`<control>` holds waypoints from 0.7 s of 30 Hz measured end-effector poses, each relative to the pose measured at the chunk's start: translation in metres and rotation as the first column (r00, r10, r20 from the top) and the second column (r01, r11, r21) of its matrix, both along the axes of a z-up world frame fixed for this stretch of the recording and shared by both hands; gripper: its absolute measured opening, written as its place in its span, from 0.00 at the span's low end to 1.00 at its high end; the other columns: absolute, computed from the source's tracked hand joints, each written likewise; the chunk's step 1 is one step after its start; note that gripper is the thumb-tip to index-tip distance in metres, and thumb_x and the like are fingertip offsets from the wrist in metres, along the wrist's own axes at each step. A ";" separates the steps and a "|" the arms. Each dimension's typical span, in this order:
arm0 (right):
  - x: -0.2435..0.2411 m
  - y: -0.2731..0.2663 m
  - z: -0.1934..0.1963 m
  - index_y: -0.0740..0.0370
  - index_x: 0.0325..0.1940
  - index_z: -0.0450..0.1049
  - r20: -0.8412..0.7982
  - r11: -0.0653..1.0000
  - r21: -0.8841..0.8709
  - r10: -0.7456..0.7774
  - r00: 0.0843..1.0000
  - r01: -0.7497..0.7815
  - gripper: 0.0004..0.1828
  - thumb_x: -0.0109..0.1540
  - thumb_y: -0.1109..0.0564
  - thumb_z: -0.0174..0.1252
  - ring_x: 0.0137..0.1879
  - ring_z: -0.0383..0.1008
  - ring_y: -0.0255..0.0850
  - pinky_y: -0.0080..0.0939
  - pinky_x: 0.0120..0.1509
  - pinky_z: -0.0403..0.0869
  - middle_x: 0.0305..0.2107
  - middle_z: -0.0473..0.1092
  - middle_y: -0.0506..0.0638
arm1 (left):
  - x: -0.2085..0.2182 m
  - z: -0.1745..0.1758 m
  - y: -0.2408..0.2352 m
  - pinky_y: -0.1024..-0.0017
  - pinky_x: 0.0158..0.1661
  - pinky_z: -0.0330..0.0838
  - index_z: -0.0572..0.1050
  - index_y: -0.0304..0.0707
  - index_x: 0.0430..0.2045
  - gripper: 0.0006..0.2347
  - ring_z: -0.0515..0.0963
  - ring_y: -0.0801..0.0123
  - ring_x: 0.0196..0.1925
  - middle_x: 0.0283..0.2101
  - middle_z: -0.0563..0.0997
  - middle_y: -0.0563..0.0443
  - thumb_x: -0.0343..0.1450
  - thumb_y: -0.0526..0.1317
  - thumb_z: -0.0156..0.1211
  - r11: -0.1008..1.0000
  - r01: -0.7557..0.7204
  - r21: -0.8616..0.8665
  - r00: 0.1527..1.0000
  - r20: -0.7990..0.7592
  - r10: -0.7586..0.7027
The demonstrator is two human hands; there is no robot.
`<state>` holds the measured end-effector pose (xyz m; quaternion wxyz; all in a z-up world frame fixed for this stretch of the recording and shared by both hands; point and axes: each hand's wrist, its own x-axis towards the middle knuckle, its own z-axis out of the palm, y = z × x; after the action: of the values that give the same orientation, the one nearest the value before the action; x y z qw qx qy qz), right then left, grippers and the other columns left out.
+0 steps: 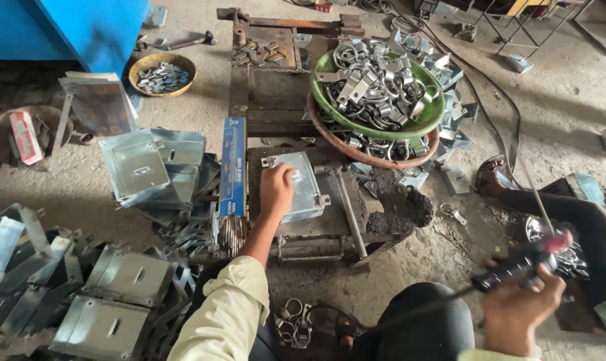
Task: The person assembles and welds metal components, using a hammer to fit parts together and a welding tool to join them.
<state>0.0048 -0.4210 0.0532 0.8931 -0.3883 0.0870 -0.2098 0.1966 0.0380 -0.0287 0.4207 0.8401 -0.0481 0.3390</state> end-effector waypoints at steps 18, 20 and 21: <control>0.007 0.237 -0.030 0.61 0.71 0.51 0.066 0.643 -0.761 -0.048 0.997 0.081 0.47 0.51 0.67 0.66 0.57 0.66 0.42 0.44 0.61 0.73 0.56 0.58 0.55 | -0.017 0.008 -0.003 0.63 0.49 0.73 0.85 0.40 0.33 0.06 0.78 0.55 0.46 0.38 0.85 0.48 0.65 0.34 0.71 0.999 -0.008 -0.037 0.996 0.093 0.011; 0.010 0.233 -0.035 0.61 0.70 0.52 0.072 0.594 -0.798 -0.070 0.995 0.100 0.47 0.50 0.66 0.66 0.60 0.64 0.42 0.46 0.63 0.72 0.57 0.58 0.56 | -0.016 0.008 -0.002 0.63 0.48 0.73 0.85 0.40 0.33 0.06 0.77 0.55 0.45 0.36 0.85 0.49 0.64 0.34 0.71 0.999 -0.024 -0.033 0.995 0.096 0.027; 0.011 0.231 -0.036 0.61 0.71 0.52 0.080 0.591 -0.800 -0.064 0.995 0.103 0.47 0.51 0.67 0.66 0.61 0.64 0.43 0.46 0.64 0.72 0.58 0.58 0.56 | -0.016 0.008 -0.003 0.63 0.48 0.73 0.86 0.41 0.32 0.06 0.77 0.56 0.45 0.35 0.85 0.49 0.64 0.34 0.71 0.999 -0.032 -0.030 0.995 0.095 0.034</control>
<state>0.0158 -0.1903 0.0169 0.6136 -0.7394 -0.0178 -0.2764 0.1804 0.0351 -0.0204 0.4240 0.8177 -0.0494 0.3862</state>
